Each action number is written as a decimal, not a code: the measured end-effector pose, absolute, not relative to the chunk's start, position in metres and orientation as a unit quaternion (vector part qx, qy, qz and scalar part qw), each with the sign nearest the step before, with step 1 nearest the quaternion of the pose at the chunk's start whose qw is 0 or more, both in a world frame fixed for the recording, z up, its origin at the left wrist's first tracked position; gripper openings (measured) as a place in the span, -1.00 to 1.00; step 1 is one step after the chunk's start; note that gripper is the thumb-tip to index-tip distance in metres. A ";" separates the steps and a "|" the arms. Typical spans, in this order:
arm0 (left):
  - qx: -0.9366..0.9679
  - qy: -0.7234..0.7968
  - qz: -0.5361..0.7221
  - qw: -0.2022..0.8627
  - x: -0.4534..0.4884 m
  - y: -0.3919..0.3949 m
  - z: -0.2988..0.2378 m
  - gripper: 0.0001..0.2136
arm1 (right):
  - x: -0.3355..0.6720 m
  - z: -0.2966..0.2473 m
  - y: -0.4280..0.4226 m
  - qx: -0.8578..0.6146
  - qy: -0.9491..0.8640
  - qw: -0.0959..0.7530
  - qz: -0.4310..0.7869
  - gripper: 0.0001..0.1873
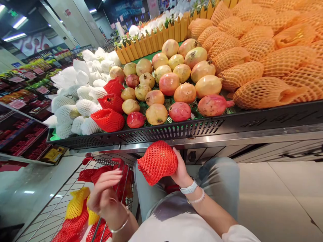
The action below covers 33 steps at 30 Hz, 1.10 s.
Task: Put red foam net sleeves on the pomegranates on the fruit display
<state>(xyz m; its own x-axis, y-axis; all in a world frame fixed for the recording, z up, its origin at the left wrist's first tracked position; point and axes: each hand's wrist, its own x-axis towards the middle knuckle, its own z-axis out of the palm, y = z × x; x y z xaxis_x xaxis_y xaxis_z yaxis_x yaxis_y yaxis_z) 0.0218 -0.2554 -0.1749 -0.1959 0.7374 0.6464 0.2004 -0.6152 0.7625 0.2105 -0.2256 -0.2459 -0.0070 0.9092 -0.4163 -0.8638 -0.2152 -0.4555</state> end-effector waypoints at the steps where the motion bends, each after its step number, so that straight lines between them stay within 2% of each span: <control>1: 0.579 0.347 0.722 0.152 0.025 -0.252 -0.182 -0.75 | 0.210 -0.245 -0.226 -0.321 -0.036 0.623 0.712 -0.56; 2: 0.574 0.323 0.738 0.147 0.030 -0.247 -0.191 -0.61 | 0.209 -0.243 -0.226 -0.317 -0.039 0.618 0.718 -0.56; 4: 0.607 0.310 0.693 0.234 0.043 -0.237 -0.209 -0.31 | 0.203 -0.240 -0.227 -0.303 -0.048 0.602 0.737 -0.56; 5: 0.618 0.315 0.658 0.292 0.049 -0.233 -0.217 -0.21 | 0.199 -0.238 -0.228 -0.296 -0.053 0.596 0.745 -0.56; 7: 0.638 0.318 0.599 0.366 0.059 -0.231 -0.226 -0.16 | 0.192 -0.235 -0.229 -0.289 -0.058 0.593 0.749 -0.58; 11: 0.656 0.330 0.581 0.351 0.064 -0.234 -0.227 -0.31 | 0.184 -0.234 -0.230 -0.282 -0.065 0.600 0.746 -0.58; 16: 0.584 0.385 0.620 0.355 0.068 -0.229 -0.243 -0.30 | 0.177 -0.239 -0.231 -0.314 -0.077 0.632 0.704 -0.53; 19: 0.446 0.451 0.659 0.404 0.073 -0.219 -0.261 -0.41 | 0.175 -0.238 -0.234 -0.334 -0.115 0.667 0.656 -0.51; 22: 0.245 0.466 0.677 0.514 0.081 -0.214 -0.267 -0.45 | 0.176 -0.238 -0.235 -0.357 -0.213 0.672 0.612 -0.44; 25: 0.161 0.427 0.645 0.613 0.089 -0.217 -0.262 -0.45 | 0.176 -0.242 -0.235 -0.420 -0.356 0.670 0.499 -0.30; 29: 0.166 0.414 0.627 0.639 0.092 -0.224 -0.258 -0.49 | 0.177 -0.249 -0.231 -0.469 -0.497 0.645 0.342 0.03; 31: 0.178 0.430 0.624 0.628 0.089 -0.227 -0.260 -0.51 | 0.180 -0.250 -0.227 -0.461 -0.531 0.620 0.347 0.15; 33: 0.178 0.444 0.619 0.623 0.084 -0.229 -0.260 -0.52 | 0.183 -0.250 -0.221 -0.435 -0.534 0.606 0.397 0.15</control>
<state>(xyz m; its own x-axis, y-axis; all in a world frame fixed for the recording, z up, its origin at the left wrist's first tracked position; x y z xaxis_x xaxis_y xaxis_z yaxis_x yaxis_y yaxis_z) 0.0843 -0.2292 -0.2597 -0.1608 0.9293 -0.3324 -0.6124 0.1702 0.7720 0.1830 -0.2213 -0.2505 0.1130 0.9464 0.3027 -0.0171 0.3065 -0.9517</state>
